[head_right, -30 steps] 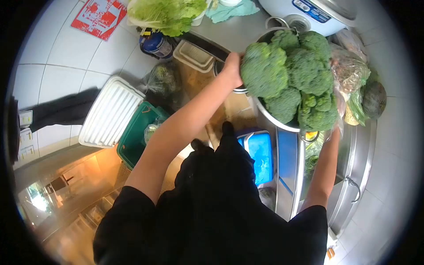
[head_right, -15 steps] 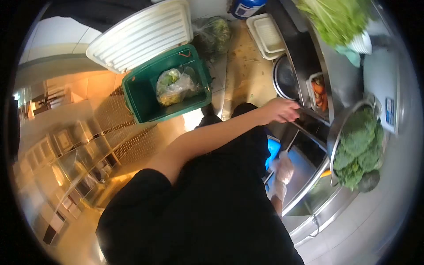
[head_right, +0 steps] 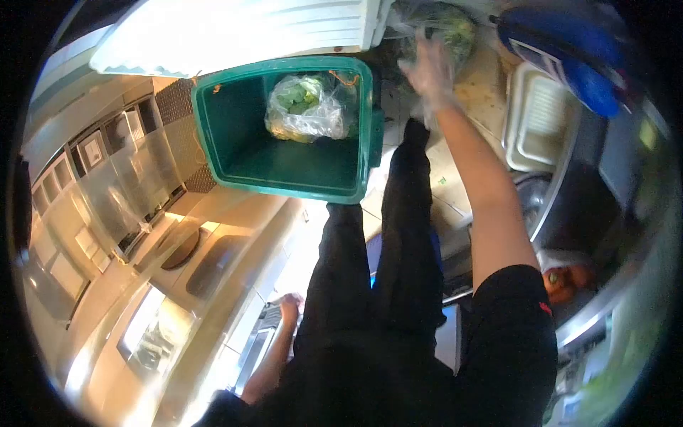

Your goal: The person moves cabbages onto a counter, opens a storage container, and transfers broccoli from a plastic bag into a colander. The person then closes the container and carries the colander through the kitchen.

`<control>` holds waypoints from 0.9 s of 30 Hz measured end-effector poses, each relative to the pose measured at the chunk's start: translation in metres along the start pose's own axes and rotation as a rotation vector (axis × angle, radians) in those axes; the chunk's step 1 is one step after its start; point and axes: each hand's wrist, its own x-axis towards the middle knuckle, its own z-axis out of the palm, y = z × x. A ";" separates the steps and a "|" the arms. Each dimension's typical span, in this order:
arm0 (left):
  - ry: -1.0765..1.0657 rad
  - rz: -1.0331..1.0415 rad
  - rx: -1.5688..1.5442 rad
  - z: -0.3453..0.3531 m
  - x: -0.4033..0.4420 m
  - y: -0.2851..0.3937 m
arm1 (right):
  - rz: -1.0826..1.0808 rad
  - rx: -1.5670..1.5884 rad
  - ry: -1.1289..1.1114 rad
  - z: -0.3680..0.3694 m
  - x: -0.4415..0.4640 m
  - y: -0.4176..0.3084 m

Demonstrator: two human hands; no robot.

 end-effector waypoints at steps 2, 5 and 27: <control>-0.119 0.119 -0.031 0.046 -0.041 -0.088 | 0.014 -0.176 -0.083 0.056 0.060 0.001; -0.090 0.037 -0.027 0.052 -0.076 -0.058 | -0.116 -0.126 -0.353 0.123 0.119 0.037; -0.351 0.430 1.026 0.089 0.381 0.353 | -0.118 -0.127 -0.684 -0.061 -0.090 0.044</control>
